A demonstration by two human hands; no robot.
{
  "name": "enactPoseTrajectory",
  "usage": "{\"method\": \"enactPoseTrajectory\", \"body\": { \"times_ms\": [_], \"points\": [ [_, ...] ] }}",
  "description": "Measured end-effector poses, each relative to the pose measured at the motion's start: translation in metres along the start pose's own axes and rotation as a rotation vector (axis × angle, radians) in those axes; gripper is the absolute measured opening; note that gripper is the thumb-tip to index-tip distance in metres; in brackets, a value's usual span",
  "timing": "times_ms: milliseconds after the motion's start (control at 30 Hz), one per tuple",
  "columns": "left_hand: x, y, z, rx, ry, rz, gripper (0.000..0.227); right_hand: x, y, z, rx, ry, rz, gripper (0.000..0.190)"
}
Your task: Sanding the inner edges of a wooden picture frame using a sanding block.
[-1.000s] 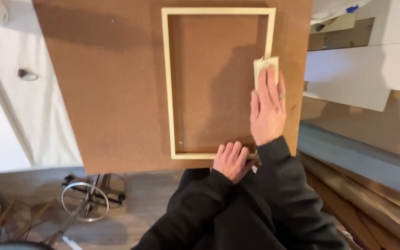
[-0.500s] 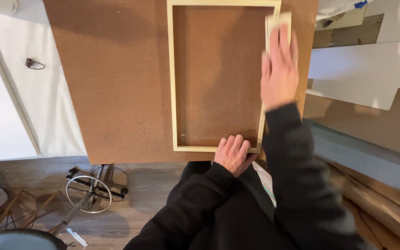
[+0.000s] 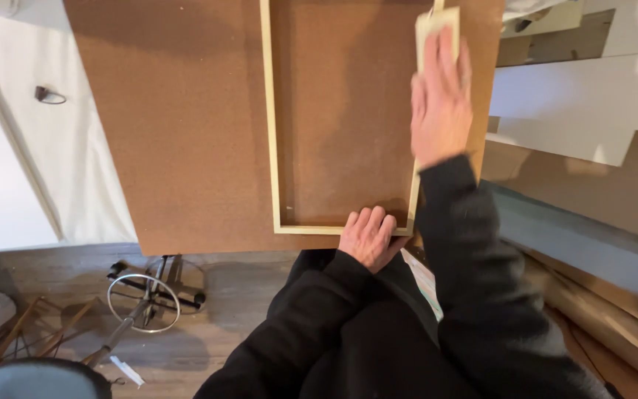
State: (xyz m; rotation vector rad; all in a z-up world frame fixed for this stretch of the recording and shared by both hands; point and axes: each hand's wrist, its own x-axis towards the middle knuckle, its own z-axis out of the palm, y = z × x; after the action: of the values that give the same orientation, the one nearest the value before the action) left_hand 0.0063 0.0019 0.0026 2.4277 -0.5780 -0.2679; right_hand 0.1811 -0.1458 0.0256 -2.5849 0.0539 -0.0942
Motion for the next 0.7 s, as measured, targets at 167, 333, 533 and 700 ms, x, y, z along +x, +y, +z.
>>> {"method": "enactPoseTrajectory", "body": {
  "times_ms": [167, 333, 533, 700],
  "points": [
    [0.011, -0.004, 0.003, -0.002, 0.07, 0.015, 0.042, -0.063, -0.004, -0.002, -0.079, -0.05, 0.017, 0.05],
    [0.01, -0.006, -0.001, 0.01, 0.034, 0.007, 0.041, 0.021, 0.015, 0.012, -0.016, 0.016, -0.019, 0.049],
    [0.016, -0.007, 0.004, -0.012, 0.069, 0.025, 0.041, -0.028, 0.0, -0.002, -0.013, -0.031, 0.018, 0.051],
    [0.007, -0.003, -0.001, -0.009, 0.025, 0.007, 0.041, 0.02, 0.001, 0.007, 0.03, 0.045, 0.03, 0.046]
  ]
}}
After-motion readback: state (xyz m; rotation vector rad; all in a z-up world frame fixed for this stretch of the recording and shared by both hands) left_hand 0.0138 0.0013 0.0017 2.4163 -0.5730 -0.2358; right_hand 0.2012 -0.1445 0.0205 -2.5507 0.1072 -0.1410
